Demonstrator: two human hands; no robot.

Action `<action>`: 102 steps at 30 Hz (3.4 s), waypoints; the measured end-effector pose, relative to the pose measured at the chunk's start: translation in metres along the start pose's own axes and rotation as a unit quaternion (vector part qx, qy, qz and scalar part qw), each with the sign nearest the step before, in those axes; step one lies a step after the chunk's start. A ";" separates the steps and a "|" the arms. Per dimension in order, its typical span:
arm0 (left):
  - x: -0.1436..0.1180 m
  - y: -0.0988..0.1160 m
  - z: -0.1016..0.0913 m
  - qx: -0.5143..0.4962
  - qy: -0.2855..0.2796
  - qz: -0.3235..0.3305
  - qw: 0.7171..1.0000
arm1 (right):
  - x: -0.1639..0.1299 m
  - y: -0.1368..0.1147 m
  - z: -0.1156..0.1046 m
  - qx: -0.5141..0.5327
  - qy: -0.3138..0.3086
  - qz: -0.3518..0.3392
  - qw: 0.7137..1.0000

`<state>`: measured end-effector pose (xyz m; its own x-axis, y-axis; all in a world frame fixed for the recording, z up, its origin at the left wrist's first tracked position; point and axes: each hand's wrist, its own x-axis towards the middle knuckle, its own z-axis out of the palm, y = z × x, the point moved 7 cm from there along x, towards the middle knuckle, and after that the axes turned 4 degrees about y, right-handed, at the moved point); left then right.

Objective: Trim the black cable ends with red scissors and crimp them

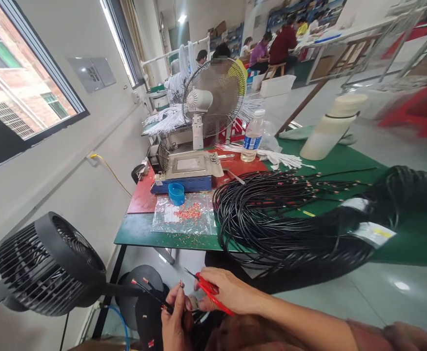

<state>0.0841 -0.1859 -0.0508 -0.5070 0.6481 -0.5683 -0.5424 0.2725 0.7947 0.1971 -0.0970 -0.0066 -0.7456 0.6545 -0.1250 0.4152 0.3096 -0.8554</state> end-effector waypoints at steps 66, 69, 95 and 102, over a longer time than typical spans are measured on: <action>-0.005 -0.015 0.010 -0.071 -0.109 -0.035 0.991 | 0.015 0.012 0.068 0.518 -0.157 0.201 0.817; -0.005 -0.014 0.014 -0.074 -0.128 -0.029 0.989 | 0.014 0.011 0.072 0.515 -0.164 0.205 0.816; 0.000 -0.013 0.012 -0.045 -0.095 -0.017 0.994 | 0.016 0.008 0.060 0.447 -0.063 0.132 0.882; -0.001 -0.014 0.011 -0.053 -0.090 -0.022 0.994 | 0.015 0.006 0.059 0.438 -0.043 0.130 0.888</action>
<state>0.0995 -0.1827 -0.0592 -0.3580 0.7572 -0.5463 -0.6331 0.2332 0.7381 0.1581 -0.1259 -0.0433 -0.7369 0.5577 -0.3820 0.0425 -0.5257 -0.8496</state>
